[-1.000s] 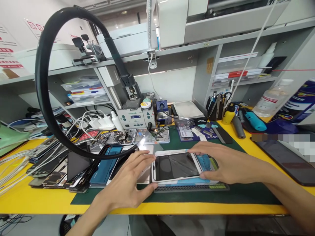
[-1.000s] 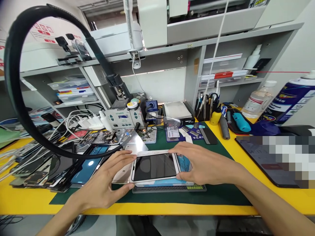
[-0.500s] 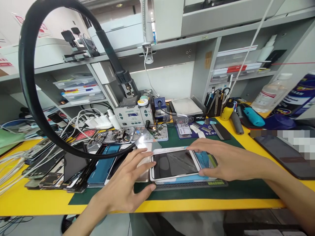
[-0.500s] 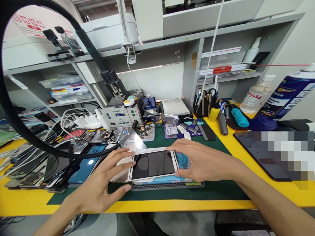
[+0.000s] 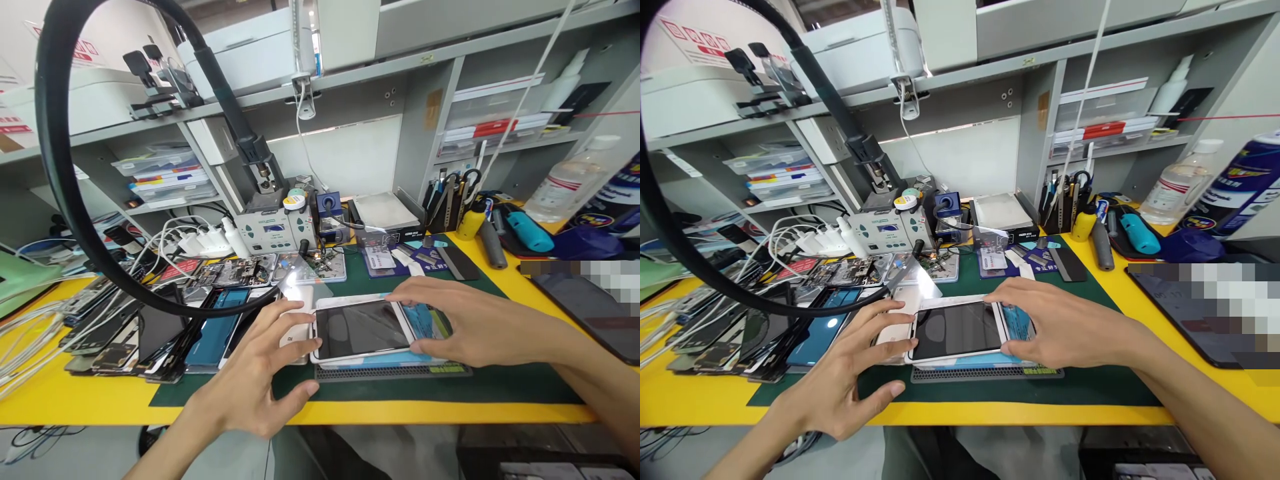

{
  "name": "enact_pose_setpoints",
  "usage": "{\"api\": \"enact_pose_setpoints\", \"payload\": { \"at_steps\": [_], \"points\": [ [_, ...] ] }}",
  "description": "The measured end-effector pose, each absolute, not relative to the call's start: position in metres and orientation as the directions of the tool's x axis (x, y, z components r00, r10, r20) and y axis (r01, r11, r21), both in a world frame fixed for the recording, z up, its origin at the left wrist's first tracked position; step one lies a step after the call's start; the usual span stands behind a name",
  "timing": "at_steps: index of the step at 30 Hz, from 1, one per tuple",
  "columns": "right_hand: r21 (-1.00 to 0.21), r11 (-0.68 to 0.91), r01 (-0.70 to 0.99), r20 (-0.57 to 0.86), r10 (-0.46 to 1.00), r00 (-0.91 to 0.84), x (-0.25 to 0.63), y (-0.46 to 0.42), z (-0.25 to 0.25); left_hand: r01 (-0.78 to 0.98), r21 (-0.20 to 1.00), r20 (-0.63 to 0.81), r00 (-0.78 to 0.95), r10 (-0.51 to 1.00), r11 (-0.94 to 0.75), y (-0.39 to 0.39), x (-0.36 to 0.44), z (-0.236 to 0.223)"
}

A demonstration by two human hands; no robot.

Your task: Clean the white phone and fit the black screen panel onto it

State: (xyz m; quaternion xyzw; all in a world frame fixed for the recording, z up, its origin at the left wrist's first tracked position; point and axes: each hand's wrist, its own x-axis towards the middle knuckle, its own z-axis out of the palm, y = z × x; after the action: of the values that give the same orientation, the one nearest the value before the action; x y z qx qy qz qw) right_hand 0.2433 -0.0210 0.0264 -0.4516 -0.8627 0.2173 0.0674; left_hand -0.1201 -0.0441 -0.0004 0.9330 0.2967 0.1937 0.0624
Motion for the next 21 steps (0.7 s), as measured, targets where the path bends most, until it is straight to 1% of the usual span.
{"api": "enact_pose_setpoints", "payload": {
  "at_steps": [8,15,21],
  "points": [
    [-0.431,0.543,0.720,-0.008,0.796,-0.605,0.2428,-0.0214,0.0262,0.519,0.269,0.344,0.735,0.584,-0.811,-0.0434,-0.1189,-0.0015],
    [-0.406,0.556,0.725,-0.006,0.792,-0.611,0.2445,-0.0204,0.0246,0.505,0.280,0.361,0.733,0.577,-0.817,-0.0427,-0.1172,-0.0011],
    [-0.420,0.562,0.713,0.018,0.790,-0.612,0.2442,-0.0209,0.0242,0.500,0.278,0.371,0.732,0.572,-0.820,-0.0424,-0.1162,0.0007]
  ]
}}
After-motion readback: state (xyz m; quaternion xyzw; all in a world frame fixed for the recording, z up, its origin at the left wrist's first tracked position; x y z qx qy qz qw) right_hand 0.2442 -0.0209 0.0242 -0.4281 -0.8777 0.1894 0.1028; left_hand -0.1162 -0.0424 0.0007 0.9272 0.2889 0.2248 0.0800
